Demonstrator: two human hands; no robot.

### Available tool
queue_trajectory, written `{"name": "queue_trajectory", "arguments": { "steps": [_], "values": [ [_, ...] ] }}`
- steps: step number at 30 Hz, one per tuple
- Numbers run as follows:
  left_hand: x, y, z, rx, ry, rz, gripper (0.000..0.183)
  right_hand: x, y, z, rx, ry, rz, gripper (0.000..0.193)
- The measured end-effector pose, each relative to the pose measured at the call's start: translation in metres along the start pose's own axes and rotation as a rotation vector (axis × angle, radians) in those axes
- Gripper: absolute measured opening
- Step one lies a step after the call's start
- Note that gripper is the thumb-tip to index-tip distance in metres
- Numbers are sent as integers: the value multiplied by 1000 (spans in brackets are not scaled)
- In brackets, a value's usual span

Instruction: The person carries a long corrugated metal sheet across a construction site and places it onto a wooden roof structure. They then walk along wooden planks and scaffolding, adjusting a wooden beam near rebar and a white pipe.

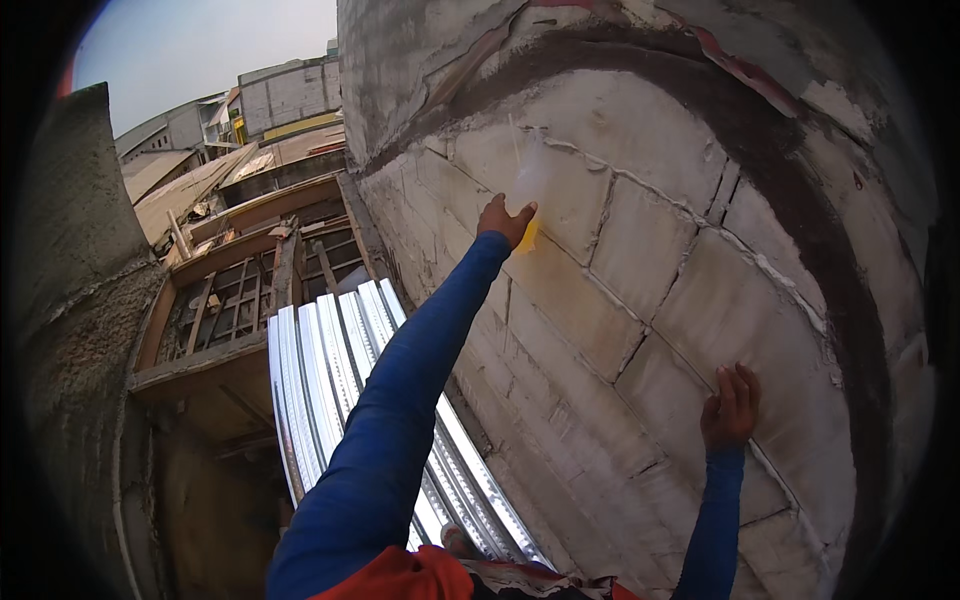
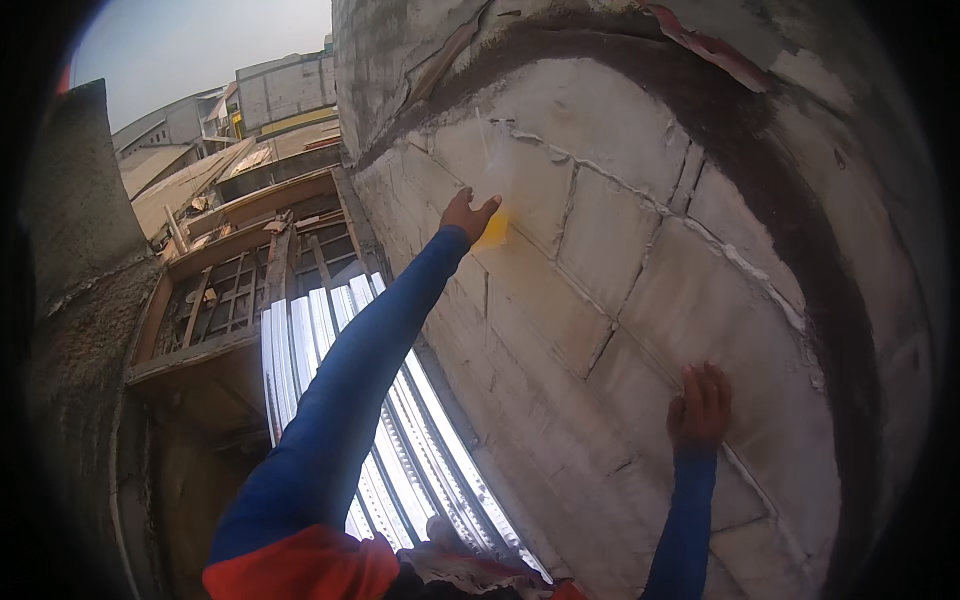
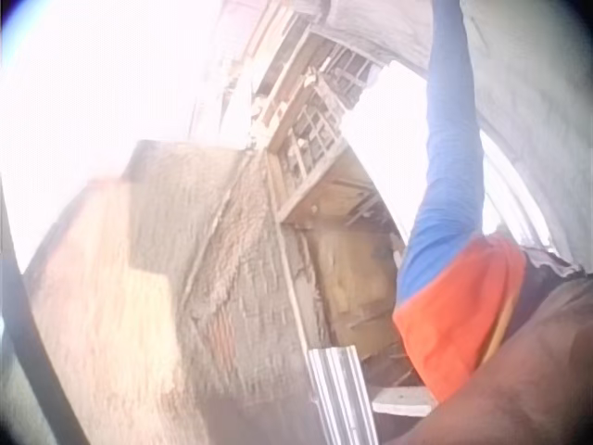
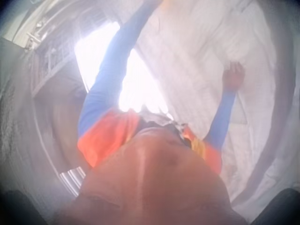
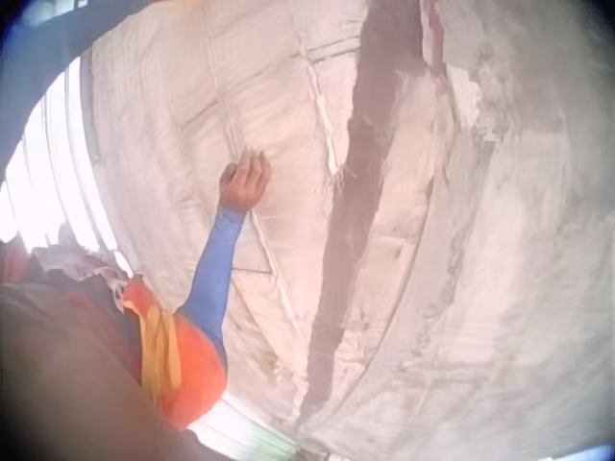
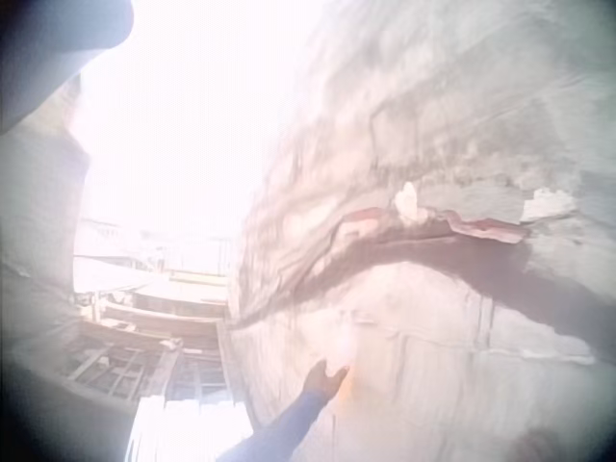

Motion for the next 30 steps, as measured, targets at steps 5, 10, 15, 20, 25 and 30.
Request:
{"name": "queue_trajectory", "arguments": {
  "steps": [5,10,15,20,25,30],
  "values": [
    [-31,32,-39,102,-79,-67,60,8,-7,-5,0,-8,147,28],
    [-7,45,-74,-83,-26,245,47,3,29,-4,-54,-33,242,27],
    [-10,24,-81,-160,-7,484,41,5,21,-2,-32,-43,279,25],
    [6,-17,-102,-268,-112,876,34,11,28,-5,-50,-37,280,23],
    [28,-65,-63,-66,-10,733,30,6,37,3,-74,-54,330,23],
    [66,-122,19,90,105,568,20,6,33,1,-54,-105,417,21]
  ]
}}
Point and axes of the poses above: each hand's wrist, its own z-axis away from the middle knuckle, its own y-axis out of the palm, x = y × z, the point moved 2 cm from there along -z, towards the middle knuckle, and after that the axes turned 14 degrees about -x, right-handed, at the moved point
